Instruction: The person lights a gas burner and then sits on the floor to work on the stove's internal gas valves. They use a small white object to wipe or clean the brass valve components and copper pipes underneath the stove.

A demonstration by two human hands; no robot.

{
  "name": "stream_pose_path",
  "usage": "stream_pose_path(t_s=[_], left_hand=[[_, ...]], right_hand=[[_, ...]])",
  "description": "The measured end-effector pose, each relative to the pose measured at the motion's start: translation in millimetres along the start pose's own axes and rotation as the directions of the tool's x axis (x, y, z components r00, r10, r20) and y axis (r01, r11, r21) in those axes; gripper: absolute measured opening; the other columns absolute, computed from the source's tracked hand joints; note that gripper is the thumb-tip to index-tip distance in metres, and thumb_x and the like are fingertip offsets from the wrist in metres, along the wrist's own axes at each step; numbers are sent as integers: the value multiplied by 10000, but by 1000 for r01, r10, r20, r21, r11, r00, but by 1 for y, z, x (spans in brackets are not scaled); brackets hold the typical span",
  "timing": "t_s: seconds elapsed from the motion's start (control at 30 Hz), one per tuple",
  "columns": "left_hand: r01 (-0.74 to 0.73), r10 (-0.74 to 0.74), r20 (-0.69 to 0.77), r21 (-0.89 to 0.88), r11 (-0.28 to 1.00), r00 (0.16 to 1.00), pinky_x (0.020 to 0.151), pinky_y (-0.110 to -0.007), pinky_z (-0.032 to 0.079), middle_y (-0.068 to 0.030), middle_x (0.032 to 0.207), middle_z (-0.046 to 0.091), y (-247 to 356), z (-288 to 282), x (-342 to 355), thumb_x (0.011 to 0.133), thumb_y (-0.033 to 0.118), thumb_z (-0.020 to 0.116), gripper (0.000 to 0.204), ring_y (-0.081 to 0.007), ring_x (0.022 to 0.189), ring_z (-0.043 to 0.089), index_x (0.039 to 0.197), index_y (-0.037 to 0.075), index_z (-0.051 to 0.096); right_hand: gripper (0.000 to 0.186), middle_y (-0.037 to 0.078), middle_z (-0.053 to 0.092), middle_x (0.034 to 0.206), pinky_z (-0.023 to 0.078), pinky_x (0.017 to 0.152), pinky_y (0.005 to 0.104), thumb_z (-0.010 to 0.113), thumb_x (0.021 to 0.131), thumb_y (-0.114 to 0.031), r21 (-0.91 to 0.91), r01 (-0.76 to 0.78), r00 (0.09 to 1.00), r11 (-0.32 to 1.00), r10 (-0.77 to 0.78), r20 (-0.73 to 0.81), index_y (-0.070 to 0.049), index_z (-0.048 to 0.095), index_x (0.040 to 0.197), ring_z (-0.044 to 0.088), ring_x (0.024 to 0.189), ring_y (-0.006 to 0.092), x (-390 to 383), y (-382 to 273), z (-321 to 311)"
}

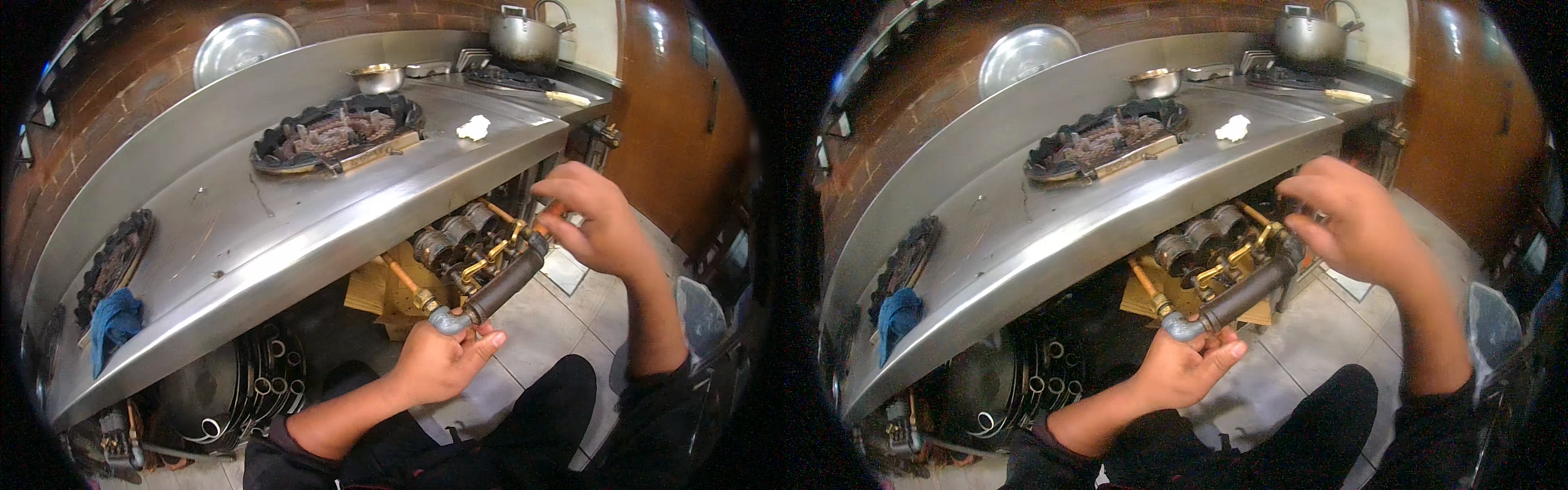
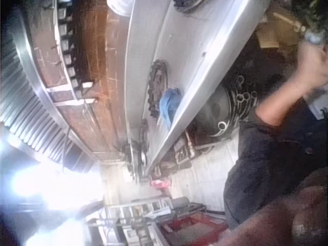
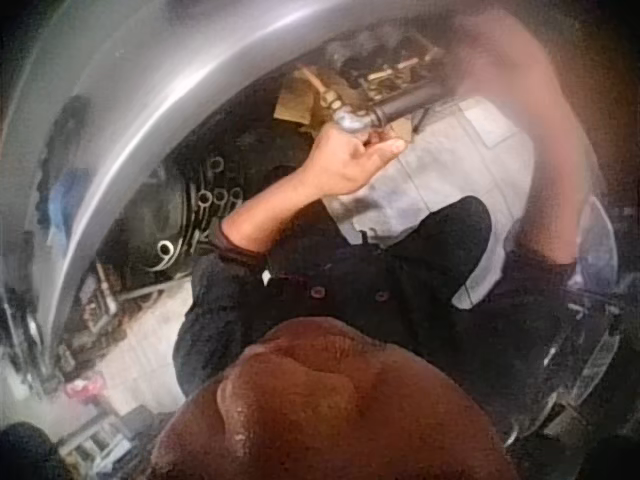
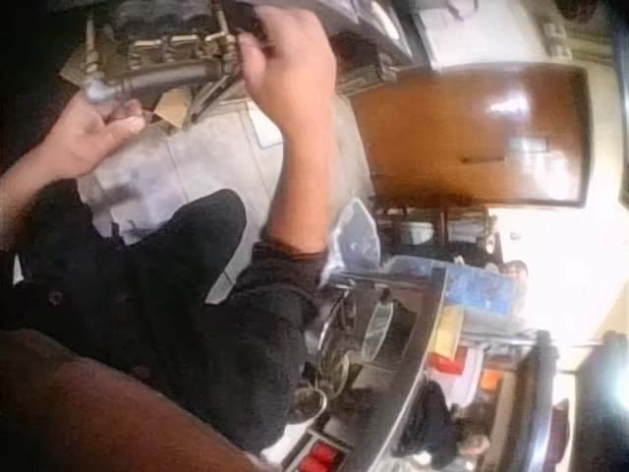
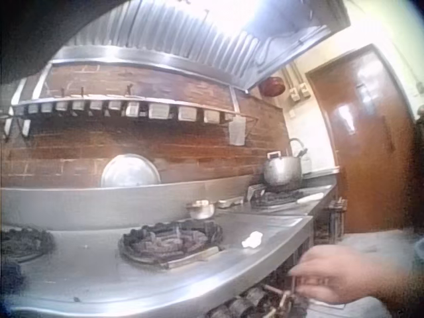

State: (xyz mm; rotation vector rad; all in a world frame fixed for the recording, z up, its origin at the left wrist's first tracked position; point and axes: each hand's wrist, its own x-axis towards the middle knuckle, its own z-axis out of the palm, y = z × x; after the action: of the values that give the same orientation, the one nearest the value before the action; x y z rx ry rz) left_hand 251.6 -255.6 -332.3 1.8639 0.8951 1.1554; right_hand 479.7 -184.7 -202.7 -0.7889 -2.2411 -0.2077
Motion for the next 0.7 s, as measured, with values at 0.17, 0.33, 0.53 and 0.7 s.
stream_pose_path(t_s=[0.17, 0.33, 0.53, 0.7], left_hand=[[-400, 176, 480, 416, 817, 859, 571, -359, 451, -54, 688, 580, 85, -49, -13, 817, 315, 717, 303, -248, 620, 581, 990, 82, 632], [-176, 321, 38, 894, 413, 946, 559, -303, 439, -25, 614, 569, 187, -103, -21, 699, 458, 756, 425, -180, 562, 571, 677, 61, 606], [332, -240, -304, 939, 86, 922, 667, -337, 489, -136, 759, 639, 197, -218, 20, 720, 88, 720, 154, -242, 718, 627, 817, 5, 635], [478, -391, -483, 870, -118, 783, 705, -379, 491, -153, 803, 682, 165, -248, 17, 762, 170, 707, 175, -279, 764, 649, 844, 20, 673]], right_hand=[[135, 35, 582, 849, 397, 576, 207, 569, 903, -64, 591, -75, 668, 803, 481, -569, 8, 593, 1015, 501, 678, 72, -64, 53, 43], [134, 2, 555, 739, 331, 510, 176, 554, 934, -125, 878, -266, 341, 398, 891, -301, 2, 587, 965, 438, 597, 33, -133, 125, 117], [118, 2, 539, 696, 284, 386, 190, 544, 926, -166, 834, -461, 268, 304, 943, -195, -56, 583, 909, 400, 450, 42, -191, 194, 180], [113, 3, 533, 683, 300, 391, 207, 531, 917, -162, 854, -469, 304, 227, 949, -85, -62, 574, 888, 413, 458, 54, -198, 196, 187]])
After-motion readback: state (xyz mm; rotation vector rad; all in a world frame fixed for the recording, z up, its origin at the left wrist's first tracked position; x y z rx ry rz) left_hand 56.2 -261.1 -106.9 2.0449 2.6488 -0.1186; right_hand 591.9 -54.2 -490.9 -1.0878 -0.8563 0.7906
